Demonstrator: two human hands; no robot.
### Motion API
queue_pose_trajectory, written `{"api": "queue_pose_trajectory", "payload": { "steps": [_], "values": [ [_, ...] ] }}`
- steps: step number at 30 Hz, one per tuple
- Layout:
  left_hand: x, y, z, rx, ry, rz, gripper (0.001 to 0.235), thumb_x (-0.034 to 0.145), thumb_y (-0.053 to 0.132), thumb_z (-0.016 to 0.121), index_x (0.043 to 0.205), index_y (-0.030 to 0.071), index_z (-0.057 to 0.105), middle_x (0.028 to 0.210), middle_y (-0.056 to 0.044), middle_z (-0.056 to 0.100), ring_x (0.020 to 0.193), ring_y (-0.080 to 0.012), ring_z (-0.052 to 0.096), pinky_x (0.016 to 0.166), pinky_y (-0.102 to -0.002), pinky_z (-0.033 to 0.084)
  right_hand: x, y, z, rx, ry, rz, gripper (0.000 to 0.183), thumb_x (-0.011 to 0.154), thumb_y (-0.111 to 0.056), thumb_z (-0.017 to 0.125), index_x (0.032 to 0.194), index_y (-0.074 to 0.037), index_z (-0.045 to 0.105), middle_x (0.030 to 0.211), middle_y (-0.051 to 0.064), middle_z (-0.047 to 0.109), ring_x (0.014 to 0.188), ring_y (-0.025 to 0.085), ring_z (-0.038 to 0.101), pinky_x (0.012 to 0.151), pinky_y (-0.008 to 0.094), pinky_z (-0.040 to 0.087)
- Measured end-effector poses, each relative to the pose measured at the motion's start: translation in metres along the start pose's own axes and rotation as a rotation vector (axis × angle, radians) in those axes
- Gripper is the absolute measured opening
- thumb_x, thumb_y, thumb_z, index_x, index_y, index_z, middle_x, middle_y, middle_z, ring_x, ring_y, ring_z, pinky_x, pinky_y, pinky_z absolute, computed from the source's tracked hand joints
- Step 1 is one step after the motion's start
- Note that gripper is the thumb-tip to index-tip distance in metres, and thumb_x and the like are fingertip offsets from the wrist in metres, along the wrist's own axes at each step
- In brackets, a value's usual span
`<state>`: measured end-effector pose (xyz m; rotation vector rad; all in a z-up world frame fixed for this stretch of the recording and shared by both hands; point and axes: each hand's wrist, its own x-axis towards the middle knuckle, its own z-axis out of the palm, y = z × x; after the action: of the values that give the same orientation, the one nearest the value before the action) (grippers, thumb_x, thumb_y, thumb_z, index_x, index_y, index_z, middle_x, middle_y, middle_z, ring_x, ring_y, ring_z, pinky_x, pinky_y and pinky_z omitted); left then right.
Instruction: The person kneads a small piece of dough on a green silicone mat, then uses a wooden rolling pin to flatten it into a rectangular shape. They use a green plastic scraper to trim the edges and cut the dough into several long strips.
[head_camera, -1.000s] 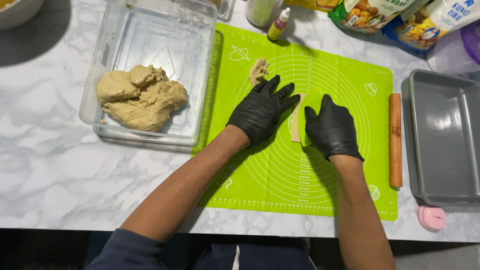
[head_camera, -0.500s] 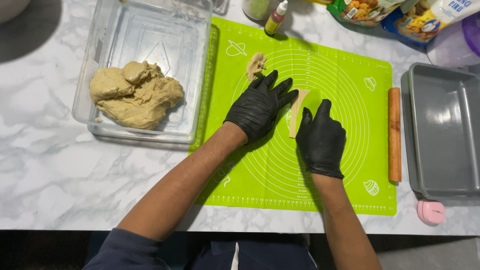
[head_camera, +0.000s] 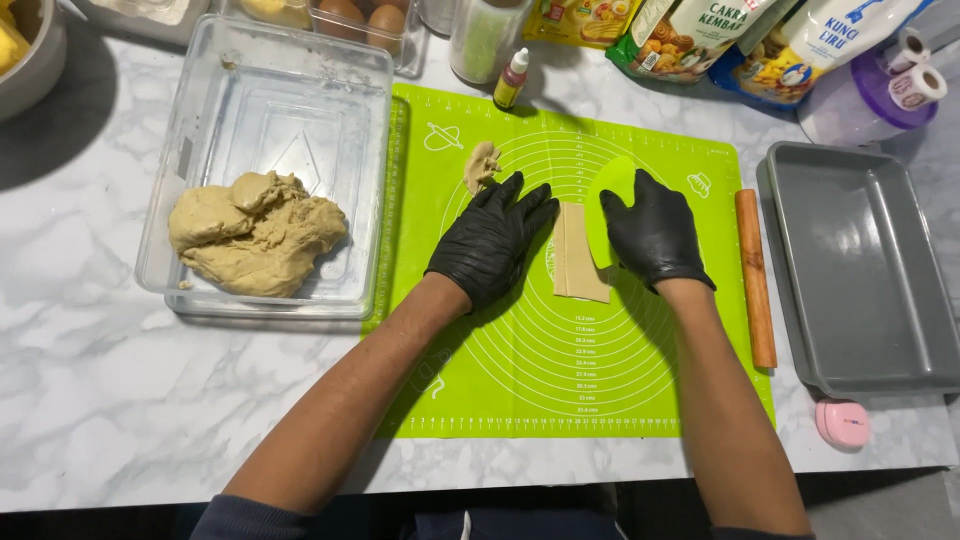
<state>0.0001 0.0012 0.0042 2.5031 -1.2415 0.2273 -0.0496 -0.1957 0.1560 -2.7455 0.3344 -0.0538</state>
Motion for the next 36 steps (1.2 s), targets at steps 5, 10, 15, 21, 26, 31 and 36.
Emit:
{"api": "queue_pose_trajectory", "payload": {
  "steps": [5,10,15,21,26,31,36],
  "values": [
    [0.001,-0.002,-0.002,0.007,-0.010,0.011,0.084,0.088,0.038,0.059,0.165,0.022,0.029,0.172,-0.006,0.025,0.156,-0.0437,0.018,0.125,-0.056,0.021,0.010,-0.001,0.004,-0.022,-0.053,0.003,0.064,0.102,-0.040,0.060,0.144,0.007,0.054,0.126,0.033,0.066,0.125,0.051,0.058,0.104,0.062,0.046],
    [-0.001,-0.001,-0.003,0.004,0.003,0.010,0.082,0.089,0.038,0.059,0.164,0.021,0.032,0.172,-0.004,0.025,0.157,-0.0414,0.018,0.126,-0.055,0.021,0.018,0.007,0.013,-0.050,-0.058,-0.020,0.061,0.102,-0.040,0.060,0.142,0.007,0.055,0.123,0.032,0.068,0.123,0.051,0.059,0.101,0.063,0.048],
    [0.000,-0.002,0.003,0.017,0.023,0.013,0.083,0.089,0.041,0.058,0.165,0.022,0.030,0.173,-0.005,0.022,0.158,-0.0419,0.015,0.125,-0.055,0.021,0.016,-0.004,0.006,-0.065,-0.090,-0.038,0.059,0.102,-0.032,0.059,0.142,0.010,0.053,0.121,0.035,0.067,0.121,0.053,0.060,0.100,0.064,0.048],
    [0.000,-0.001,-0.001,0.033,-0.006,0.003,0.084,0.089,0.042,0.057,0.165,0.022,0.029,0.172,-0.005,0.023,0.157,-0.0415,0.016,0.125,-0.055,0.021,0.035,0.001,0.012,-0.220,-0.141,-0.122,0.061,0.091,-0.021,0.061,0.143,0.010,0.055,0.115,0.032,0.070,0.117,0.050,0.064,0.097,0.061,0.051],
    [0.002,-0.001,-0.002,0.024,-0.023,0.009,0.086,0.087,0.041,0.059,0.165,0.022,0.029,0.172,-0.006,0.024,0.156,-0.0429,0.017,0.124,-0.056,0.022,0.028,0.000,0.027,-0.293,-0.104,-0.099,0.060,0.095,-0.031,0.059,0.142,0.006,0.052,0.105,0.031,0.071,0.107,0.050,0.069,0.090,0.062,0.055],
    [0.001,-0.001,-0.002,0.053,-0.019,0.006,0.089,0.086,0.045,0.062,0.165,0.022,0.029,0.172,-0.006,0.025,0.156,-0.0422,0.018,0.124,-0.056,0.022,-0.005,-0.009,0.022,-0.184,-0.023,-0.032,0.055,0.105,-0.030,0.050,0.144,0.010,0.047,0.097,0.038,0.070,0.099,0.056,0.070,0.085,0.065,0.055],
    [0.002,0.003,-0.005,0.058,-0.027,-0.016,0.087,0.086,0.037,0.062,0.165,0.022,0.029,0.170,-0.006,0.027,0.155,-0.0432,0.021,0.124,-0.055,0.024,-0.016,-0.006,0.024,-0.150,0.059,-0.011,0.053,0.109,-0.028,0.049,0.145,0.011,0.045,0.093,0.040,0.069,0.096,0.058,0.069,0.082,0.066,0.055]
  ]
}}
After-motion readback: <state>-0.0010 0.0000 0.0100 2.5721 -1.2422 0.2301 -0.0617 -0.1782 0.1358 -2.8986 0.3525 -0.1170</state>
